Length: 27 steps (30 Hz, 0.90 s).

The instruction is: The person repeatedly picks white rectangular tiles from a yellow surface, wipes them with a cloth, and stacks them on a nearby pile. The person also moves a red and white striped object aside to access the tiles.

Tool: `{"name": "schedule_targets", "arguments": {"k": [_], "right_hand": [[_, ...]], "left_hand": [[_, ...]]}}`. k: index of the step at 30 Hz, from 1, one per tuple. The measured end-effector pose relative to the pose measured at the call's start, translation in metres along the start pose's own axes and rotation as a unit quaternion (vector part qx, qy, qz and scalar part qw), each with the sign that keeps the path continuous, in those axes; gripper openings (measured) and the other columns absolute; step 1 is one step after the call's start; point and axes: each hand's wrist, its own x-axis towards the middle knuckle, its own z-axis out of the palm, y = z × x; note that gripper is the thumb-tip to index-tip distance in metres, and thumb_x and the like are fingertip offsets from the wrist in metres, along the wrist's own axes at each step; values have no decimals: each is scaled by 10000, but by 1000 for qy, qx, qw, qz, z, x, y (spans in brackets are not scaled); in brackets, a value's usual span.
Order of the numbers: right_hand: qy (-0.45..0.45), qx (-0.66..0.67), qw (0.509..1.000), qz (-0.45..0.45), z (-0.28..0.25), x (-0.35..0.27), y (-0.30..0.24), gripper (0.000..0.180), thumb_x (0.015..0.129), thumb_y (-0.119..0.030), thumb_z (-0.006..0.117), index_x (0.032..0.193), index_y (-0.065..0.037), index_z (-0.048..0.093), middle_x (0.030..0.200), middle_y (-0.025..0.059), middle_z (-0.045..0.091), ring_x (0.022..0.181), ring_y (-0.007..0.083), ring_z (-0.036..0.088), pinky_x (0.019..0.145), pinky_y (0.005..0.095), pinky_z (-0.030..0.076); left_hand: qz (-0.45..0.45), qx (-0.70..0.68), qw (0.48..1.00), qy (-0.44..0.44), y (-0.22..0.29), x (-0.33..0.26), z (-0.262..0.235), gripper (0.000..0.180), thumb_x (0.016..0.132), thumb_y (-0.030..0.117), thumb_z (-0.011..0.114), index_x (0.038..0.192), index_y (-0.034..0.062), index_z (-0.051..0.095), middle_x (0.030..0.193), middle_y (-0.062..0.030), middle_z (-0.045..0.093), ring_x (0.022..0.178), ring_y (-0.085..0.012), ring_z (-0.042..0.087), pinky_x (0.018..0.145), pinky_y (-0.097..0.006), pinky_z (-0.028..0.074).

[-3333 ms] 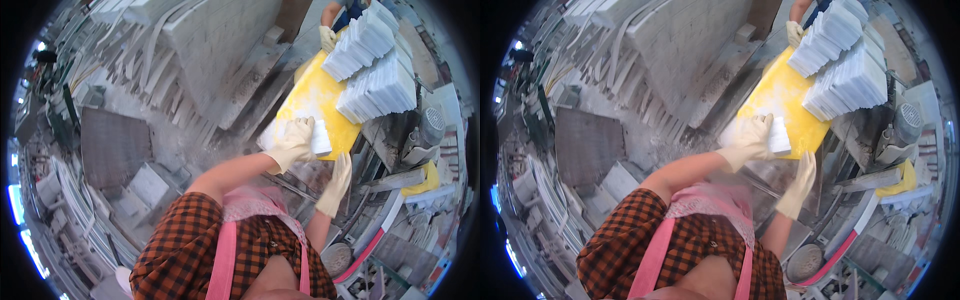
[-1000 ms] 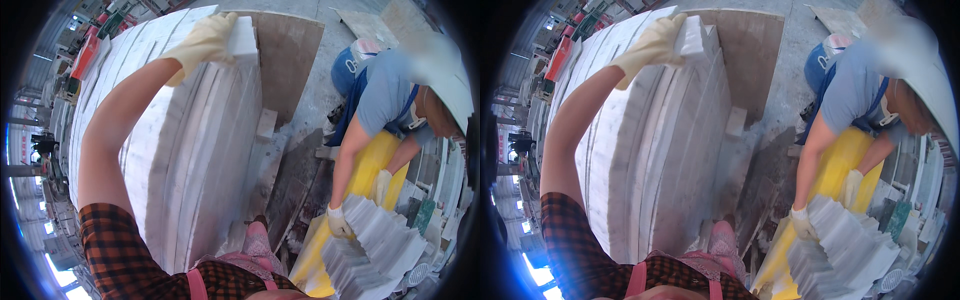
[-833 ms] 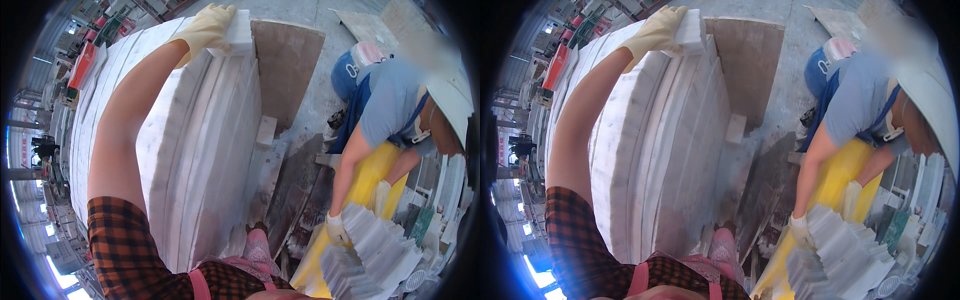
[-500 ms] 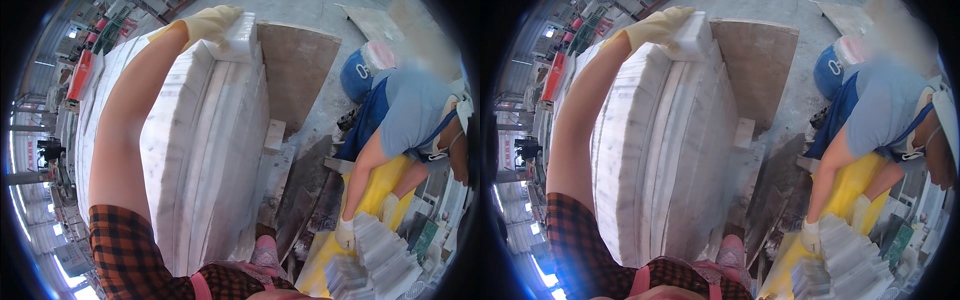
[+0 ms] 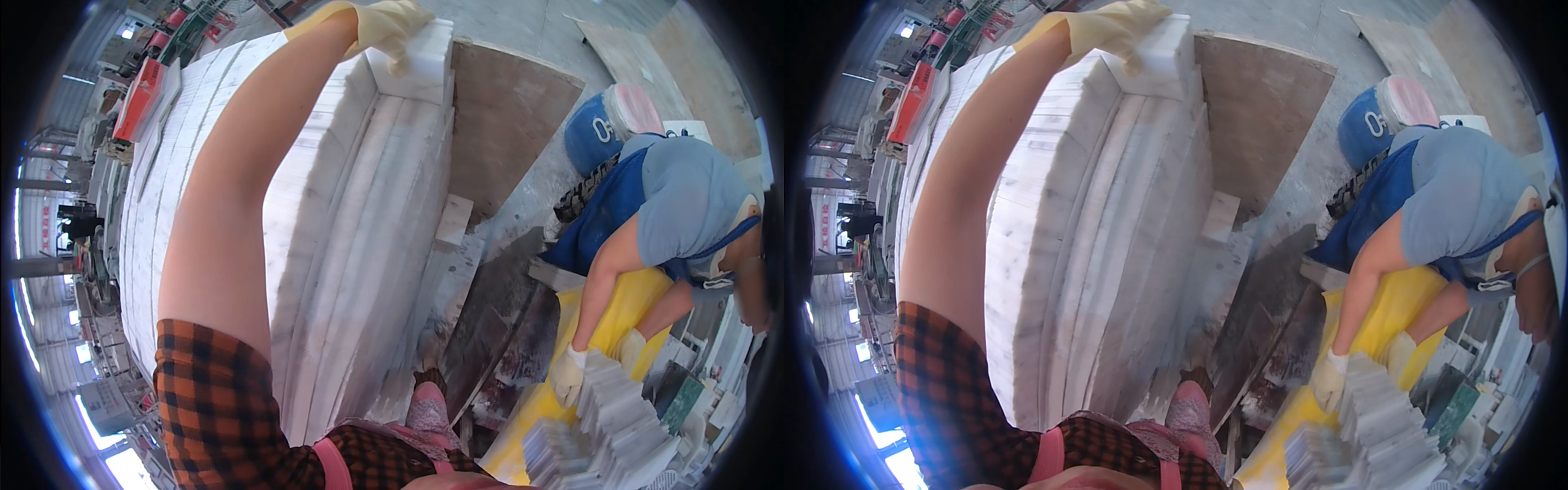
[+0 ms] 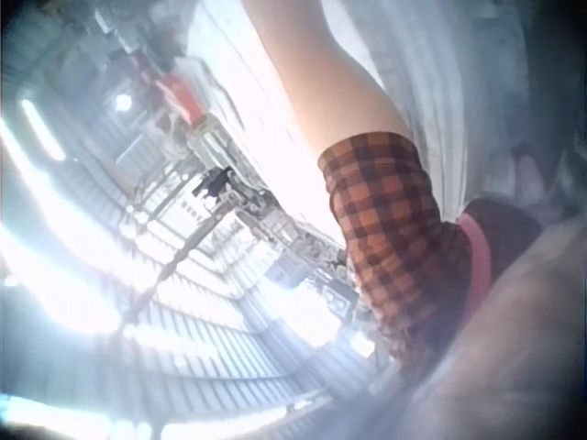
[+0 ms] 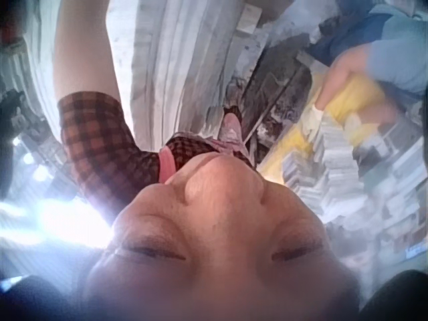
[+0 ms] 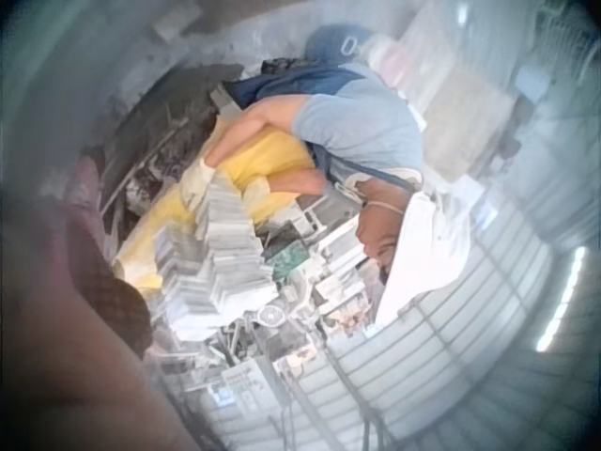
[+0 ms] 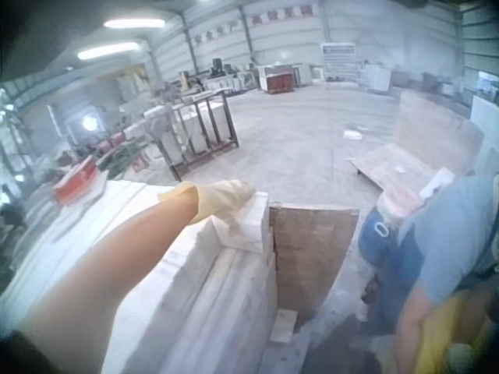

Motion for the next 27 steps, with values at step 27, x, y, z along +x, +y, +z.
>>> {"name": "schedule_targets", "arguments": {"k": [27], "right_hand": [[-49,364,884,-288,-72,69,-236,458,1044,-50,491,1474,104,460,1476,242,556,1376,294,541,1166,383,391]], "left_hand": [[-30,29,988,152,8,-61,16,1183,655,237,878,1616,2,230,1635,-233,334,1537,-350,305,1258,-451,254]]}}
